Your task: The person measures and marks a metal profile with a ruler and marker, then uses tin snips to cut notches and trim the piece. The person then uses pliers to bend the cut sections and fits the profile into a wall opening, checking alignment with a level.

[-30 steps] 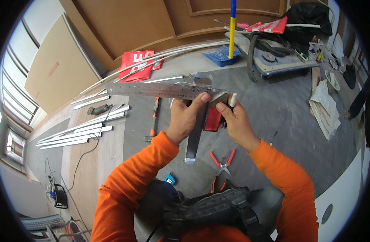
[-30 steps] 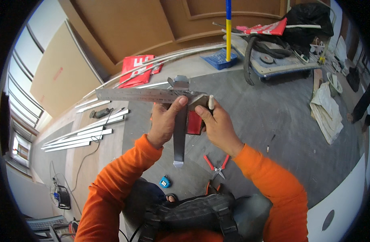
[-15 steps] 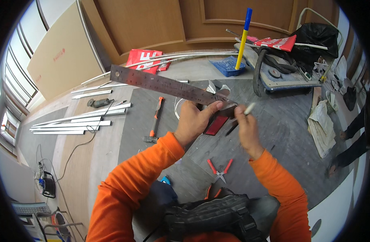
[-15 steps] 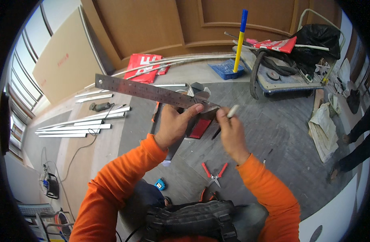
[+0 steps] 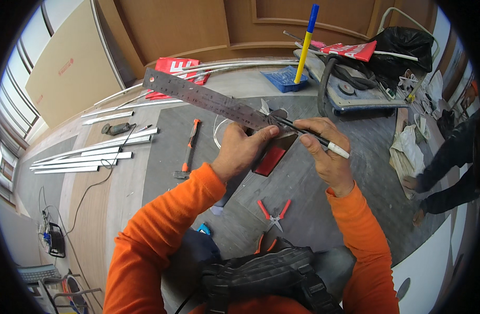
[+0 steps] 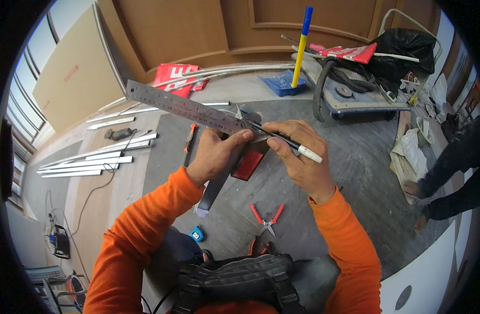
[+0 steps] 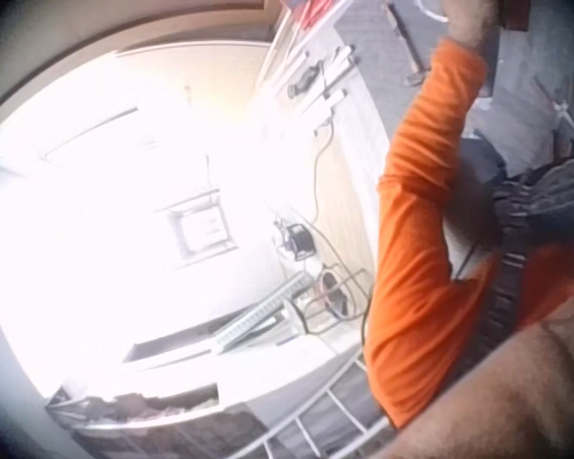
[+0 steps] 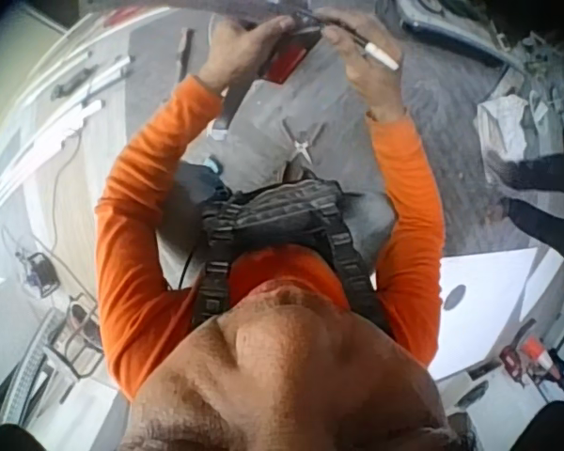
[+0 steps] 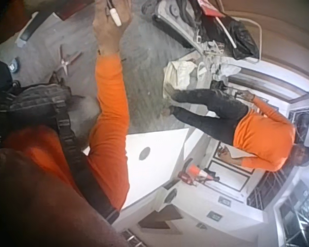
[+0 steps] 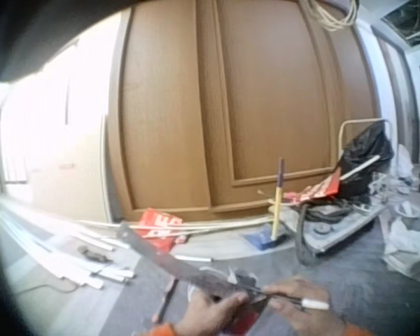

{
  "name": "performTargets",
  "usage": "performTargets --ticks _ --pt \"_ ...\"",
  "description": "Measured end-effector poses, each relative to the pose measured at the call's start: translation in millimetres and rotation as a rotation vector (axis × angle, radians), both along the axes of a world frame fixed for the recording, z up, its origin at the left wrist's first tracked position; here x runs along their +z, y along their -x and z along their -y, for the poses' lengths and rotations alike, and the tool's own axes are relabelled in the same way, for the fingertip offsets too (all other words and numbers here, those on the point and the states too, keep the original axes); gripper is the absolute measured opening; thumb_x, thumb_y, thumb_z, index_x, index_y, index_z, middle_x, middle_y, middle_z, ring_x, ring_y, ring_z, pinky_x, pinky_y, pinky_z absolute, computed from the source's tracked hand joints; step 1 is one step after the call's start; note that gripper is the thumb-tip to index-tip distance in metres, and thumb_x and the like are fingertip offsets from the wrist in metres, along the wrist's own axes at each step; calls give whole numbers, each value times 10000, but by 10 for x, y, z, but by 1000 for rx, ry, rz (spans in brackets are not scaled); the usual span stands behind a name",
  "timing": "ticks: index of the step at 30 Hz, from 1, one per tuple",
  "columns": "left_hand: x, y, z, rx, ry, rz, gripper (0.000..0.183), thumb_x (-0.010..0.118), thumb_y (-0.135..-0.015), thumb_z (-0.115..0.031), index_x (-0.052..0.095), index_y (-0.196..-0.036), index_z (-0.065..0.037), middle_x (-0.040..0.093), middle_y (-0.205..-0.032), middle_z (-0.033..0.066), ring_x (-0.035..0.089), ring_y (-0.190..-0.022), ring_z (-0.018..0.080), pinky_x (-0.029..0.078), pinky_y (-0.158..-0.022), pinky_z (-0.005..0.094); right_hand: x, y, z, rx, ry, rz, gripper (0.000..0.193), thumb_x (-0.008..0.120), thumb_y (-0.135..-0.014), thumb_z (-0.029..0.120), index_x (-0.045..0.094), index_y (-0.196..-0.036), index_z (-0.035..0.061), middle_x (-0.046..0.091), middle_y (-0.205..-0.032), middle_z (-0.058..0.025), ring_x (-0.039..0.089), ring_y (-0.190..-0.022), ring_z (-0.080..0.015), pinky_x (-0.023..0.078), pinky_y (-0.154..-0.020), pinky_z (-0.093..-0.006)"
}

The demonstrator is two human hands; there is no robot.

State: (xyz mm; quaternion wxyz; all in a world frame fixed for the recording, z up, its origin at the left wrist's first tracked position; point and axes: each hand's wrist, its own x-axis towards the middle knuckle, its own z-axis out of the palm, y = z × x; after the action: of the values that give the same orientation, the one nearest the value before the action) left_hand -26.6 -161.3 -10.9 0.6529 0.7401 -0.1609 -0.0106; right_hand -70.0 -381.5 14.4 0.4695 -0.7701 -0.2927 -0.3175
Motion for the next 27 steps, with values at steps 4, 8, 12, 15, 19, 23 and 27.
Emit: performTargets --ticks 4,8,12,15,19,23,27 --pt "-74 -23 -20 23 -23 47 310 779 -923 -268 783 -1043 18 783 -918 121 717 -851 167 557 -784 342 37 10 -36 18 12 -17 232 747 -950 206 759 -1103 32 768 -1037 -102 700 -960 -244 533 -863 -365" --pt "-6 12 -23 0 -93 64 276 775 -939 -217 770 -1077 22 778 -995 104 700 -906 155 551 -823 323 26 19 -21 17 15 -68 187 723 -960 158 761 -1093 34 767 -1028 -97 703 -946 -235 536 -858 -358" --pt "-112 -26 -22 -8 -9 189 287 771 -929 -258 788 -1053 0 791 -936 123 722 -854 176 554 -789 340 -18 1 -7 47 -29 -55 157 698 -960 106 763 -1084 33 766 -1017 -94 706 -938 -222 537 -850 -340" --pt "-114 -25 -9 -15 -5 186 306 776 -931 -272 786 -1058 6 792 -950 123 722 -859 178 553 -799 339 -58 -10 45 61 -36 -67 182 680 -987 144 747 -1097 15 745 -1015 -92 665 -894 -171 517 -811 -303" --pt "-68 -64 -97 10 25 116 329 783 -933 -255 759 -1098 28 781 -1009 122 713 -909 175 552 -836 335 -75 -7 94 -3 -66 -149 147 694 -960 95 764 -1075 35 762 -990 -84 705 -894 -178 545 -798 -301" --pt "-27 -71 -145 4 -28 43 326 782 -941 -182 713 -1154 55 761 -1093 120 696 -987 174 549 -892 328 -110 -26 147 -16 -131 -157 144 698 -954 94 762 -1068 32 758 -972 -80 703 -875 -162 544 -776 -290" --pt "-5 -38 -108 -1 -98 80 308 786 -935 -168 713 -1136 54 765 -1071 104 696 -976 165 550 -879 322 23 33 90 -3 -68 -41 144 710 -944 92 759 -1061 25 762 -982 -89 713 -888 -175 548 -789 -304"
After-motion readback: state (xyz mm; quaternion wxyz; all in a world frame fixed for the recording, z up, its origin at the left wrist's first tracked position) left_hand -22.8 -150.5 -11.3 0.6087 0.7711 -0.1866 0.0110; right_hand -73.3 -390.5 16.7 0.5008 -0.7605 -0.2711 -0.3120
